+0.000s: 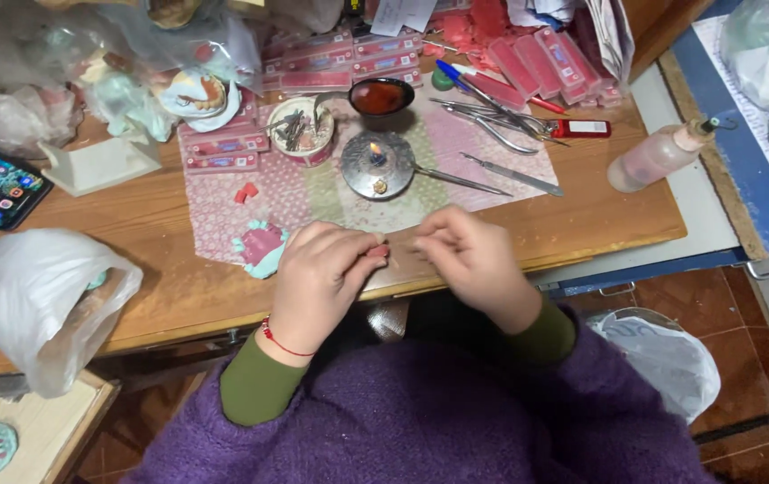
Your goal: Crafting and modifying a dental appliance using wax and specialized lab tools.
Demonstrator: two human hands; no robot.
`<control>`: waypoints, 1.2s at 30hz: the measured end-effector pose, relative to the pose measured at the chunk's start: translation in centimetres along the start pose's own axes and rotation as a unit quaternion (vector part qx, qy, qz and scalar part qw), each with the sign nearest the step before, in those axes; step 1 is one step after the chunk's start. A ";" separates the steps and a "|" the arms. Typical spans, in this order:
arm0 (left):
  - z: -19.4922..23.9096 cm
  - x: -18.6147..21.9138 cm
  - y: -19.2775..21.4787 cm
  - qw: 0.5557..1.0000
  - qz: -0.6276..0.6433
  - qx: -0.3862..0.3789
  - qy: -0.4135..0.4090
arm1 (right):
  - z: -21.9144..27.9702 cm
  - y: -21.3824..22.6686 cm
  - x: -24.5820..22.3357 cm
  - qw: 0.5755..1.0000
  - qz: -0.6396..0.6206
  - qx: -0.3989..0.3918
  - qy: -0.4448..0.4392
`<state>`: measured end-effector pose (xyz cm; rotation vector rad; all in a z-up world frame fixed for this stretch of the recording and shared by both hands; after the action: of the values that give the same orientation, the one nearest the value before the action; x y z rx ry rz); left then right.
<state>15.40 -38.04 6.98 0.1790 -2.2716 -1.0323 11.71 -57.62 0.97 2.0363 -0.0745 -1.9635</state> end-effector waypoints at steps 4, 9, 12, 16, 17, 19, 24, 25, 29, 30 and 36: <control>-0.2 -0.6 0.1 0.998 0.051 0.010 0.038 | 1.3 6.0 -1.8 0.962 0.196 0.189 0.015; -0.2 -1.3 -0.3 0.992 0.094 0.018 0.076 | 0.9 8.0 -3.6 0.890 0.402 0.188 0.108; -0.4 -1.8 -1.0 0.986 0.124 0.026 0.111 | 0.3 7.1 -3.5 0.875 0.440 0.137 0.147; 0.5 -3.6 -2.5 0.952 0.249 0.025 0.175 | -0.1 6.5 -3.0 0.854 0.481 0.131 0.149; 0.9 -4.2 -3.0 0.928 0.319 0.023 0.190 | -0.2 6.5 -2.8 0.844 0.500 0.132 0.143; 1.6 -5.3 -3.9 0.896 0.393 0.026 0.205 | -0.1 6.3 -2.8 0.842 0.501 0.146 0.138; 2.1 -5.8 -4.9 0.813 0.544 0.025 0.207 | 1.4 4.2 -2.7 0.944 0.231 0.204 0.121; 2.0 -5.7 -5.0 0.804 0.559 0.024 0.201 | 1.4 2.9 -2.5 0.974 -0.019 0.157 0.162; 2.1 -5.3 -4.8 0.804 0.560 0.015 0.200 | 0.9 -0.7 -2.6 0.938 -0.275 0.073 0.196; 2.2 -5.2 -4.7 0.804 0.560 0.018 0.200 | 0.7 -1.0 -2.7 0.939 -0.275 0.070 0.195; 2.4 -4.9 -4.0 0.809 0.556 0.007 0.190 | 0.1 -2.0 -2.4 0.940 -0.278 0.086 0.179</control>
<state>17.37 -37.49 0.57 -0.7944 -1.5492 -0.2822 11.13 -55.10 2.81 2.7282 0.4767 -1.8738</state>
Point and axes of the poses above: each hand's wrist, its own z-axis away from the middle knuckle, its own y-axis out of the back of the hand, x = y × z, the point moved 5 cm from there along -z, towards the middle knuckle, and after that the axes turned 9 degrees about -x, right-handed, at the moved point
